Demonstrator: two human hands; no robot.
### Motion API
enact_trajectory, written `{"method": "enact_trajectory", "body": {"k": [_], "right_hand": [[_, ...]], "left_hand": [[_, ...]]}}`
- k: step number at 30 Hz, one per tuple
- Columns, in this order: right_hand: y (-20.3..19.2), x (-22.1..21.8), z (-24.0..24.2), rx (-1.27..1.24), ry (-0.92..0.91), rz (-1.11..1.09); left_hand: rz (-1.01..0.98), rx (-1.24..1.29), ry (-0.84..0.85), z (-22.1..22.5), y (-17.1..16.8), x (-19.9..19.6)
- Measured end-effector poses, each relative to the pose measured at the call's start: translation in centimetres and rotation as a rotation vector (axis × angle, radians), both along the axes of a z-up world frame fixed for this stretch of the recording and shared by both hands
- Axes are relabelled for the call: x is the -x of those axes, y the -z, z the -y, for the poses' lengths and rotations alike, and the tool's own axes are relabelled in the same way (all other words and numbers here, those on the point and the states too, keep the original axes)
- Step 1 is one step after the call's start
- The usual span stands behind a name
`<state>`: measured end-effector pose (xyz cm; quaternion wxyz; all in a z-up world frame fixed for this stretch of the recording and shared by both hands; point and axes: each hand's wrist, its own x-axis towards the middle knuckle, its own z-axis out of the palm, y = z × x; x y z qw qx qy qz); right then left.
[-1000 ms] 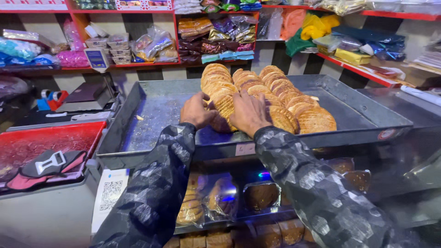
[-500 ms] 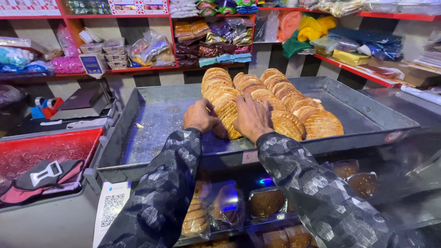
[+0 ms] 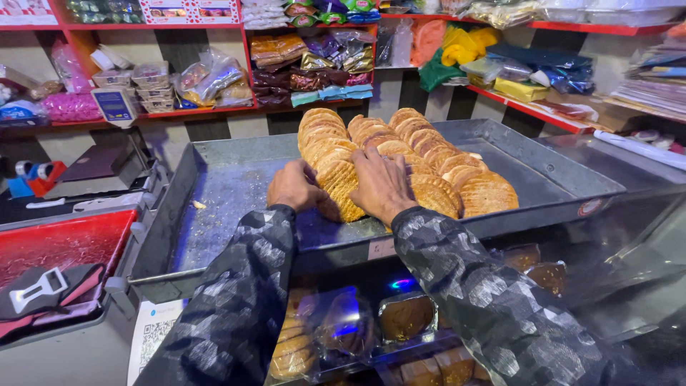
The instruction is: The person arranges rows of baked bread disks on a large metal tray by hand, picking up individual disks to inspect them before placing them back into the rows.
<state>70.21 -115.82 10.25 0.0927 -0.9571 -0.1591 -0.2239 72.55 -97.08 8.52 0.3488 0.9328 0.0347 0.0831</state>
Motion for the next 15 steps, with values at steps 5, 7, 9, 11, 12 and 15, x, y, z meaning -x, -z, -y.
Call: {"method": "enact_trajectory", "body": {"k": [5,7,9,11,12,15], "right_hand": [[-1.2,1.2,0.2,-0.014,-0.01,-0.098],[-1.3,1.0,0.3,-0.024,-0.021,-0.118],[-1.5,0.8,0.2,-0.031,-0.017,-0.133],[-1.7,0.8,0.1,-0.048,-0.019,-0.162],[-1.7,0.8,0.1,-0.064,-0.022,-0.194],[-2.8,2.0,-0.2,-0.143,-0.038,-0.221]], "left_hand": [[-0.024,-0.002,0.03,-0.2,-0.5,0.8],[-0.028,-0.011,0.047,-0.5,-0.4,0.6],[-0.028,-0.015,0.074,-0.9,0.0,0.2],[-0.023,0.014,0.084,-1.4,1.2,-1.2],[-0.019,0.045,0.093,-1.7,1.8,-1.9],[0.025,0.171,0.095,-2.1,2.1,-1.9]]}}
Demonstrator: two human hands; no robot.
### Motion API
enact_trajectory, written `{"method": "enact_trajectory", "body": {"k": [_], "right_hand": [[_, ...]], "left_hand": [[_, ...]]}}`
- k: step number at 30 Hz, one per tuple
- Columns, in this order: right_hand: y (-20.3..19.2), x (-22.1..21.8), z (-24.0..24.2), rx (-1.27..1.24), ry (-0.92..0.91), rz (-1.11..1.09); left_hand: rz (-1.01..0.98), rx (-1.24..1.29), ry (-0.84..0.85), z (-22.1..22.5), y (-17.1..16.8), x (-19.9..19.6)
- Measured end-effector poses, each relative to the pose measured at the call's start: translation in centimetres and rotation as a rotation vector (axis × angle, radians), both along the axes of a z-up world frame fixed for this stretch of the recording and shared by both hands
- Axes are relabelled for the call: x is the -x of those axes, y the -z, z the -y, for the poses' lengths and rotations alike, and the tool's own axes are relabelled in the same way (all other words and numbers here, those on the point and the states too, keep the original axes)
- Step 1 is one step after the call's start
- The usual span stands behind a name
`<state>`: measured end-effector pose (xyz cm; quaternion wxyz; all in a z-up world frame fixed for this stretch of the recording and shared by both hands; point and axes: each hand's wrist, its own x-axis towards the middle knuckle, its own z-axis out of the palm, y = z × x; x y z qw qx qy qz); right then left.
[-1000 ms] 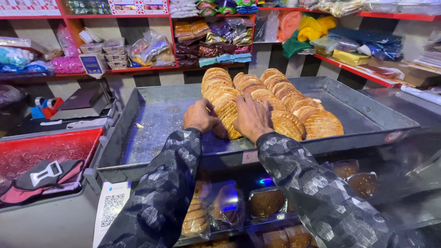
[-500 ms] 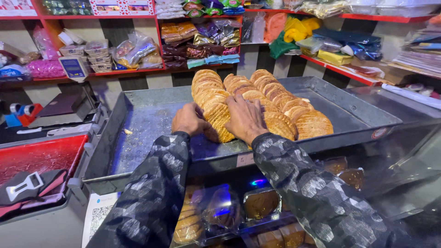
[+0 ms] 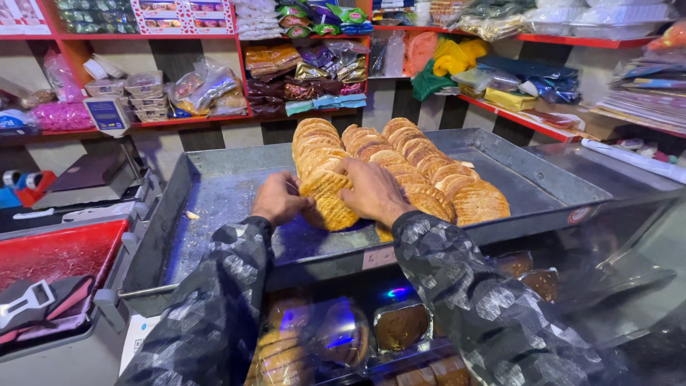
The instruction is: The person arranges rows of baked bread disks on a large metal tray by hand, picking up individual disks to inspect them before placing them back into the rows.
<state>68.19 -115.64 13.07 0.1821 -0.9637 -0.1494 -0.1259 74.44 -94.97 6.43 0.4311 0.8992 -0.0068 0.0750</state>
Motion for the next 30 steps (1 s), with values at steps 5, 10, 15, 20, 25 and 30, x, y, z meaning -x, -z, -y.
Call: {"method": "enact_trajectory", "body": {"k": [5,10,15,20,25,30], "right_hand": [[0.9,-3.1,-0.1,-0.258,-0.021,-0.025],[4.1,-5.4,-1.7,-0.83,-0.117,-0.146],[5.8,-5.3,-3.1,-1.122,-0.106,-0.241],[7.9,-7.6,-3.2,-1.129,-0.194,-0.206],[7.3,-6.3,-3.3,-1.038,-0.286,-0.127],[6.6,-4.9,-3.7,-1.098,-0.307,-0.133]], "left_hand": [[0.098,0.317,-0.003,-0.4,1.7,-2.2],[0.069,0.635,-0.027,-1.0,0.0,0.8],[0.03,0.808,0.039,-1.0,-0.6,3.0],[0.081,0.766,-0.009,-2.0,1.3,1.4],[0.12,0.753,-0.043,-1.7,0.1,3.5],[0.144,0.692,-0.044,-1.9,0.6,2.7]]}}
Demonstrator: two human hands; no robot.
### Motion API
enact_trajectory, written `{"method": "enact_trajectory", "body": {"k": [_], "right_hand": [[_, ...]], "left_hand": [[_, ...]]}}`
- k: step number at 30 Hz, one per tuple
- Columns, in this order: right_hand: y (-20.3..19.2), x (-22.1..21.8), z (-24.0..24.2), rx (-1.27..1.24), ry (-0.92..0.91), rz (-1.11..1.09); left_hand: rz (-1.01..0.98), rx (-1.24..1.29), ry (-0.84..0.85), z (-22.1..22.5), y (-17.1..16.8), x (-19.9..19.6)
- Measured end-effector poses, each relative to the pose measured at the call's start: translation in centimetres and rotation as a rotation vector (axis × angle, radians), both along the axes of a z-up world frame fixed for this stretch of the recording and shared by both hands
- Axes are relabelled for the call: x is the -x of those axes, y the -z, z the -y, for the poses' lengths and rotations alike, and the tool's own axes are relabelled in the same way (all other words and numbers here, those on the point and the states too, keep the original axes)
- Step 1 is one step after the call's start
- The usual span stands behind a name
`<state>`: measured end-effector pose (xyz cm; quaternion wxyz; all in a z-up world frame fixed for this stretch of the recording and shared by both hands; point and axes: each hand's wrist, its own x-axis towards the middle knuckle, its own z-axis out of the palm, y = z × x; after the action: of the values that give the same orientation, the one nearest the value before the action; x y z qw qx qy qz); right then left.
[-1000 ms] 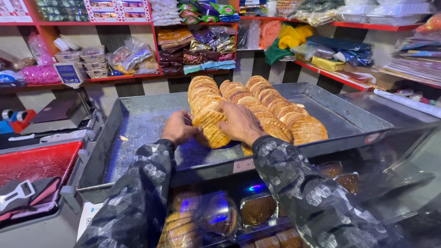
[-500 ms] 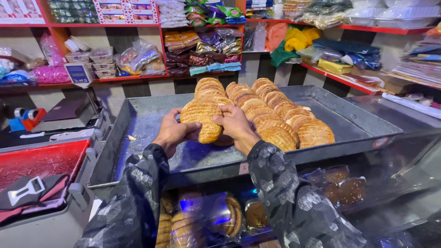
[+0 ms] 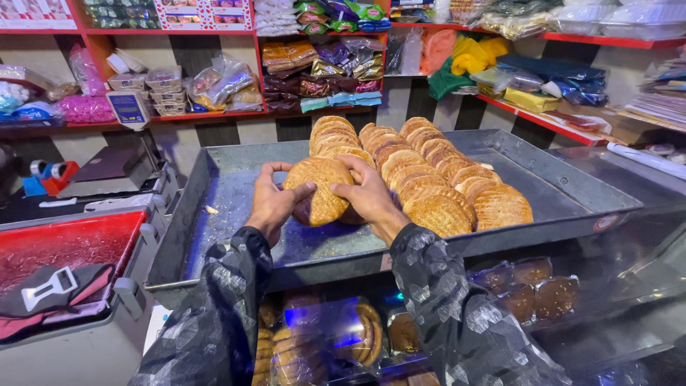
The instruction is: The person arranges rows of baked bread disks on a large metal tray by hand, picking up individual disks to inspect them before placing them back into the rows.
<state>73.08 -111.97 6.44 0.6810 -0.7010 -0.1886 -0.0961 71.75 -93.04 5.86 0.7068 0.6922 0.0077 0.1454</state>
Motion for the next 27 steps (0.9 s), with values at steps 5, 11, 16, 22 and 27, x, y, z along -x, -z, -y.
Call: {"method": "enact_trajectory", "body": {"k": [5,11,16,22,27], "right_hand": [[-0.8,1.1,-0.1,-0.106,-0.01,-0.06],[-1.7,2.8,0.2,-0.163,0.035,-0.076],[-1.1,0.9,0.5,-0.158,0.076,-0.114],[-1.3,1.5,0.5,-0.163,0.087,-0.214],[-1.6,2.2,0.4,-0.089,-0.002,-0.184]], "left_hand": [[-0.035,0.052,0.041,-0.2,0.4,-0.5],[-0.036,0.099,0.141,1.1,-0.8,1.5],[0.016,0.072,0.126,0.7,-1.2,1.5],[0.088,0.072,0.03,0.2,-0.6,0.5],[0.143,0.119,0.008,-0.1,0.2,-0.8]]}}
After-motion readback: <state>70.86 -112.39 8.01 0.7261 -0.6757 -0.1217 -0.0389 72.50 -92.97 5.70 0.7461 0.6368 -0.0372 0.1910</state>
